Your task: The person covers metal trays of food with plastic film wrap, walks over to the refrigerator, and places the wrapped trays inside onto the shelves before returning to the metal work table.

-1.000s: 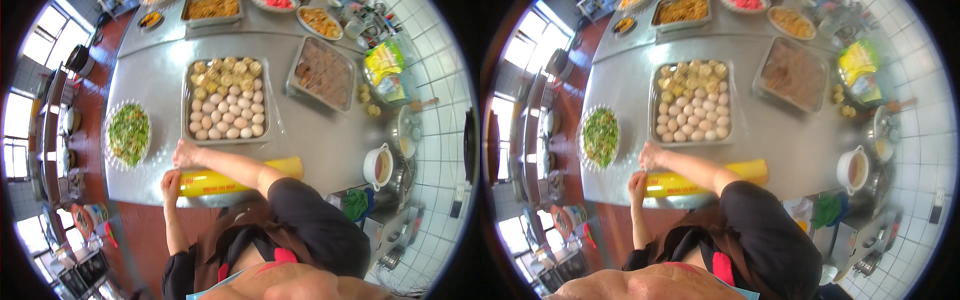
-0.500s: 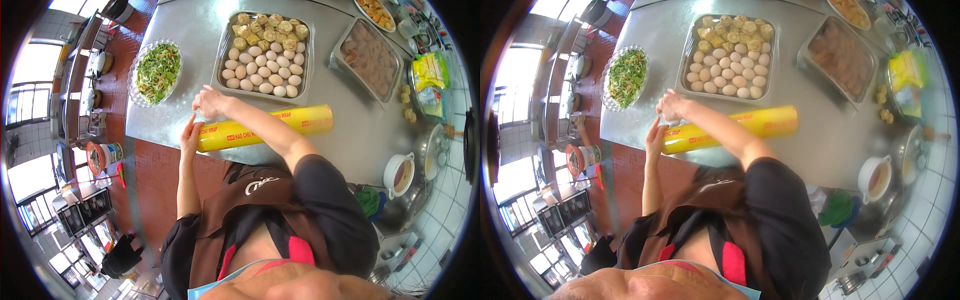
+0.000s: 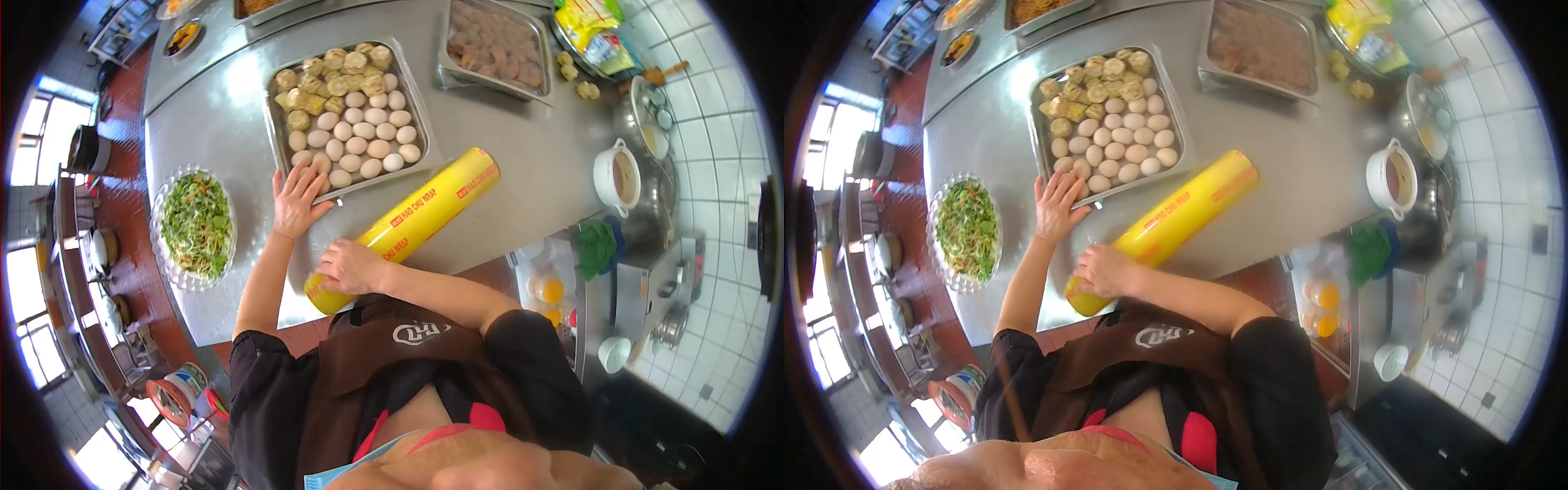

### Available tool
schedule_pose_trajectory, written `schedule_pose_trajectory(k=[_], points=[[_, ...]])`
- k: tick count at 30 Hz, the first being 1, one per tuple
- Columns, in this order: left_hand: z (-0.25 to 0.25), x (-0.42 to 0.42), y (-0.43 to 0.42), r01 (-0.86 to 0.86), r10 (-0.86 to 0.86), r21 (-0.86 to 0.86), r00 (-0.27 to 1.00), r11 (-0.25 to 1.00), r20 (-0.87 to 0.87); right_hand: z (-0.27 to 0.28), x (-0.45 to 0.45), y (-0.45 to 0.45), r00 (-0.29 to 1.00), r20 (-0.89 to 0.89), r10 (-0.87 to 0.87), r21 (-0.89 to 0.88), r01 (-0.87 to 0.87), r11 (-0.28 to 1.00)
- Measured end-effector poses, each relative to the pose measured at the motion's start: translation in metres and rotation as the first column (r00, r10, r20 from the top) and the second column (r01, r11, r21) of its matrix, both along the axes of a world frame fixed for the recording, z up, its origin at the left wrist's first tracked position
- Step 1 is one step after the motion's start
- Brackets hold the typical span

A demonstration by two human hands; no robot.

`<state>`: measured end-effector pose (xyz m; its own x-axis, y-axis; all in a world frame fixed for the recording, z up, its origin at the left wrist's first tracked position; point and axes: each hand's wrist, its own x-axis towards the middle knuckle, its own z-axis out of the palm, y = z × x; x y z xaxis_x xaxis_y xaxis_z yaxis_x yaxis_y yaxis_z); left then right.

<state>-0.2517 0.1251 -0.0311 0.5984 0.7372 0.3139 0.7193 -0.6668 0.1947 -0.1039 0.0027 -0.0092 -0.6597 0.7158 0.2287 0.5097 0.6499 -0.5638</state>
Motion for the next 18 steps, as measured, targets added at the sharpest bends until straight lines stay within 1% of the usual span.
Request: schedule_pose_trajectory(k=[2, 3, 6, 8, 9, 11, 12, 13, 14, 15, 16, 17, 18], points=[[-0.01, -0.004, -0.003, -0.016, 0.015, 0.102, 1.0, 0.995, 0.01, -0.007, 0.019, -0.016, 0.997, 0.019, 0.079, -0.103, -0.077, 0.992], [-0.01, -0.003, -0.002, -0.02, 0.019, 0.127, 1.0, 0.992, 0.01, -0.007, 0.033, -0.023, 0.991, 0.057, 0.124, -0.046, -0.122, 0.991], [-0.007, -0.003, -0.002, 0.001, 0.001, 0.121, 1.0, 0.993, -0.017, 0.007, 0.074, -0.029, 0.992, 0.049, 0.118, -0.086, -0.113, 0.99], [-0.01, -0.003, -0.002, 0.004, -0.001, 0.12, 1.0, 0.993, -0.029, 0.006, 0.102, -0.033, 0.994, 0.086, 0.072, -0.248, -0.049, 0.968], [-0.01, -0.003, -0.002, -0.006, 0.009, 0.115, 1.0, 0.993, -0.026, 0.011, 0.113, -0.037, 0.995, 0.08, 0.063, -0.248, -0.042, 0.968], [-0.011, 0.001, -0.004, 0.016, -0.014, 0.106, 1.0, 0.994, -0.017, 0.022, 0.136, -0.053, 0.949, 0.309, 0.06, -0.365, 0.061, 0.929], [-0.01, 0.001, -0.005, -0.002, 0.005, 0.093, 0.999, 0.996, -0.034, 0.021, 0.151, -0.064, 0.948, 0.316, 0.03, -0.368, 0.093, 0.925], [-0.009, 0.001, -0.005, -0.018, 0.022, 0.083, 0.999, 0.996, -0.05, 0.019, 0.165, -0.075, 0.952, 0.291, -0.093, -0.33, 0.191, 0.924], [-0.009, 0.003, -0.005, 0.012, -0.009, 0.085, 0.999, 0.996, -0.037, 0.02, 0.176, -0.082, 0.941, 0.263, -0.212, -0.29, 0.286, 0.913], [-0.01, 0.003, -0.004, 0.001, 0.002, 0.097, 0.999, 0.995, -0.032, 0.023, 0.184, -0.085, 0.91, 0.08, -0.408, -0.208, 0.415, 0.886], [-0.009, 0.004, -0.005, -0.013, 0.017, 0.108, 0.999, 0.994, -0.033, 0.028, 0.191, -0.079, 0.83, 0.048, -0.555, -0.022, 0.557, 0.831], [-0.008, 0.005, -0.006, -0.02, 0.025, 0.105, 0.998, 0.994, -0.049, 0.033, 0.198, -0.067, 0.735, -0.014, -0.678, 0.155, 0.671, 0.725], [-0.006, 0.007, -0.006, -0.01, 0.016, 0.113, 0.999, 0.994, -0.046, 0.056, 0.2, -0.049, 0.612, 0.104, -0.784, 0.304, 0.731, 0.611]])
